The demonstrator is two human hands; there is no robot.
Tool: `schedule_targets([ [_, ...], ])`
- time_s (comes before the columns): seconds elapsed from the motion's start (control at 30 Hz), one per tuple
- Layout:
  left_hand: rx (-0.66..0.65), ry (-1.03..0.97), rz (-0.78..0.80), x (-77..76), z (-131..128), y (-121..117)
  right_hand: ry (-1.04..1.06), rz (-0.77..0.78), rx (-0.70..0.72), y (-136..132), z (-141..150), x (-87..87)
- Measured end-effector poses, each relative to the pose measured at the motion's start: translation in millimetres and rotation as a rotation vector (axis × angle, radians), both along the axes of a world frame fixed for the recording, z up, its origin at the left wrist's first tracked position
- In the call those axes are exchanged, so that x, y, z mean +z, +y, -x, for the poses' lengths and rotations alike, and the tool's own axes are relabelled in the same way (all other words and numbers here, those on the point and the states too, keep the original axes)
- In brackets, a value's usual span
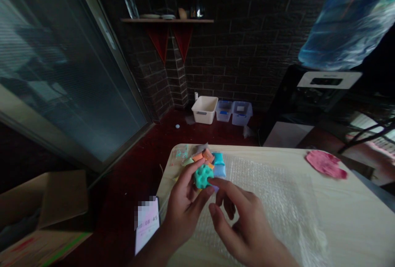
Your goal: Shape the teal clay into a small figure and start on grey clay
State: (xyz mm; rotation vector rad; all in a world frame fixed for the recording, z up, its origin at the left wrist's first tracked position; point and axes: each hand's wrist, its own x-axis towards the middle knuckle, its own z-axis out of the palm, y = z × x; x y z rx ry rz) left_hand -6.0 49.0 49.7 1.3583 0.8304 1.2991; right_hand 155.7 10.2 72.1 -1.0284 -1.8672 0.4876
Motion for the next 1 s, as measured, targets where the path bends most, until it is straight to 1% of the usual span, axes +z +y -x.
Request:
schedule_targets([
  [0.13, 0.043, 0.068, -0.051, -7.8, 2, 1, -0.016, 0.049, -0.003, -2, 2, 0.8],
  [0.23, 0.07, 0.088, -0.09, -11.0, 4, 1, -0.013, 0.082, 0.002, -1, 2, 0.0],
  [0.37, 0.011, 0.116, -0.112, -8.6, 4, -1, 0.048, 0.115, -0.006, 2, -1, -3.1],
  [0.4, -0.003, 0.115, -0.105, -7.4, 3, -1, 0.059, 0.093, -0.015, 3, -3, -3.7],
  [0.47, -0.015, 0.093, -0.082, -4.8, 2, -2, 0.04, -0.001, -0.031, 4, -7, -4.0],
  [0.53, -0.022, 0.061, -0.06, -2.7, 2, -3, -0.038, -0.116, -0.03, 5, -10, -3.0],
  [0.6, -0.051, 0.056, -0.045, -1.8, 4, -3, -0.118, -0.192, -0.005, 6, -12, -0.6],
  [0.67, -0.091, 0.079, -0.047, -2.3, 7, -3, -0.156, -0.211, 0.027, 8, -14, 2.5],
  [0.8, -0.153, 0.166, -0.083, -2.4, 14, -2, -0.167, -0.192, 0.073, 8, -16, 7.6],
  [1.0, -0.187, 0.176, -0.095, 7.8, 13, -3, -0.146, -0.219, 0.067, 7, -20, 5.5],
])
